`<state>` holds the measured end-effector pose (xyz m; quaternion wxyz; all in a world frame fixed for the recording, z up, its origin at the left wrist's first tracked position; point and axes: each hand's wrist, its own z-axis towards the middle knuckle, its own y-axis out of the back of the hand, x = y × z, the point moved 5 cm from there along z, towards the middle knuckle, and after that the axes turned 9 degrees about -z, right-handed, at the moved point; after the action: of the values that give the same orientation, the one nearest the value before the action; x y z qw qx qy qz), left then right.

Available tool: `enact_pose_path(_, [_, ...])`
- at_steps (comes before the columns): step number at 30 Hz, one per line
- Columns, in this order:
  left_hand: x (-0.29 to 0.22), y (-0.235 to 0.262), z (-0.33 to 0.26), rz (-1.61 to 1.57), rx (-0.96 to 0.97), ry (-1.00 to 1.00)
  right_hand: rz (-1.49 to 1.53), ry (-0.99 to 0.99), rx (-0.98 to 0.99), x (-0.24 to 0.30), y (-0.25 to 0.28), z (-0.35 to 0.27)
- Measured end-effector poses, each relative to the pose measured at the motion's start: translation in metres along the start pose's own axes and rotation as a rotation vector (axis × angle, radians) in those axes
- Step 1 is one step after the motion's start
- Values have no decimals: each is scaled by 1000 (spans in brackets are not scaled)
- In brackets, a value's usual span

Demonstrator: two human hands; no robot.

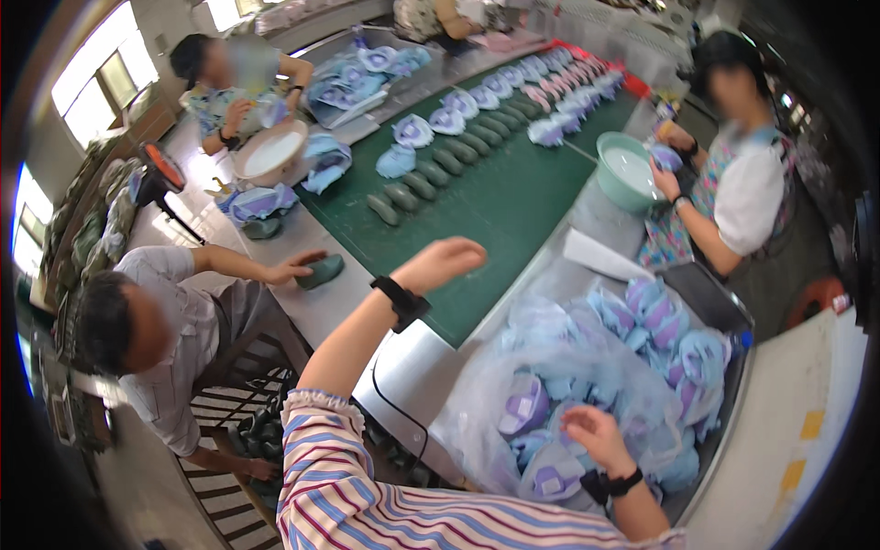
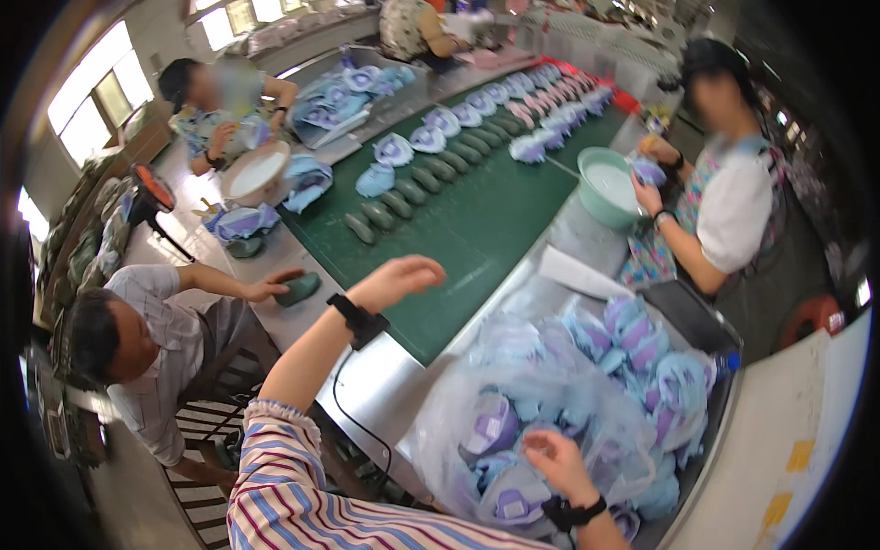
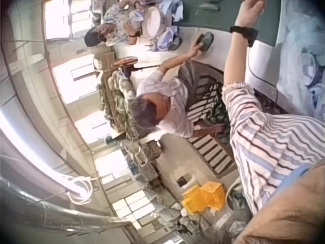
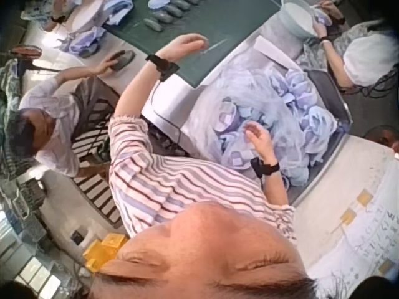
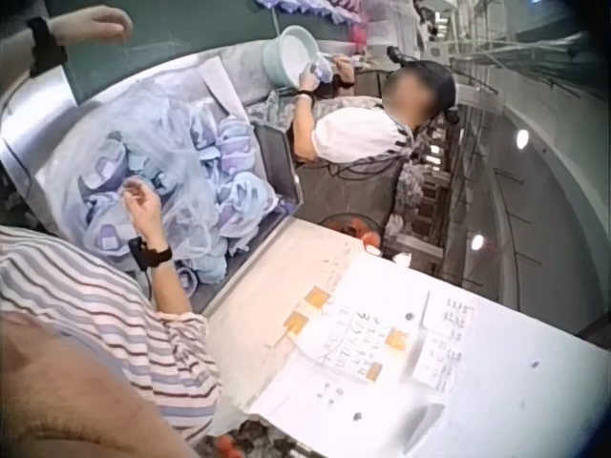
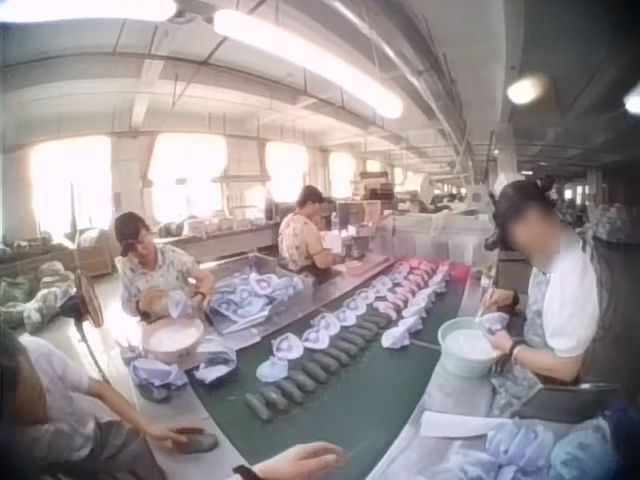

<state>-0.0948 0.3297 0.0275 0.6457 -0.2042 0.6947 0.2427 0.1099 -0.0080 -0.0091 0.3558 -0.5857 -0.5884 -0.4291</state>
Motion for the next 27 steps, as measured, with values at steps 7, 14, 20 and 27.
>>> enact_pose_path(7, [-2,-241,-95,446,881,-107,-484,-3,221,-11,42,12])
enact_pose_path(14, [45,-199,-36,969,302,-64,-666,90,-217,15,146,9])
enact_pose_path(20, [51,-266,-14,1008,361,-73,-1156,261,-168,-11,82,43])
enact_pose_path(27, [70,-246,11,1141,133,31,-1109,-117,-164,-50,101,89])
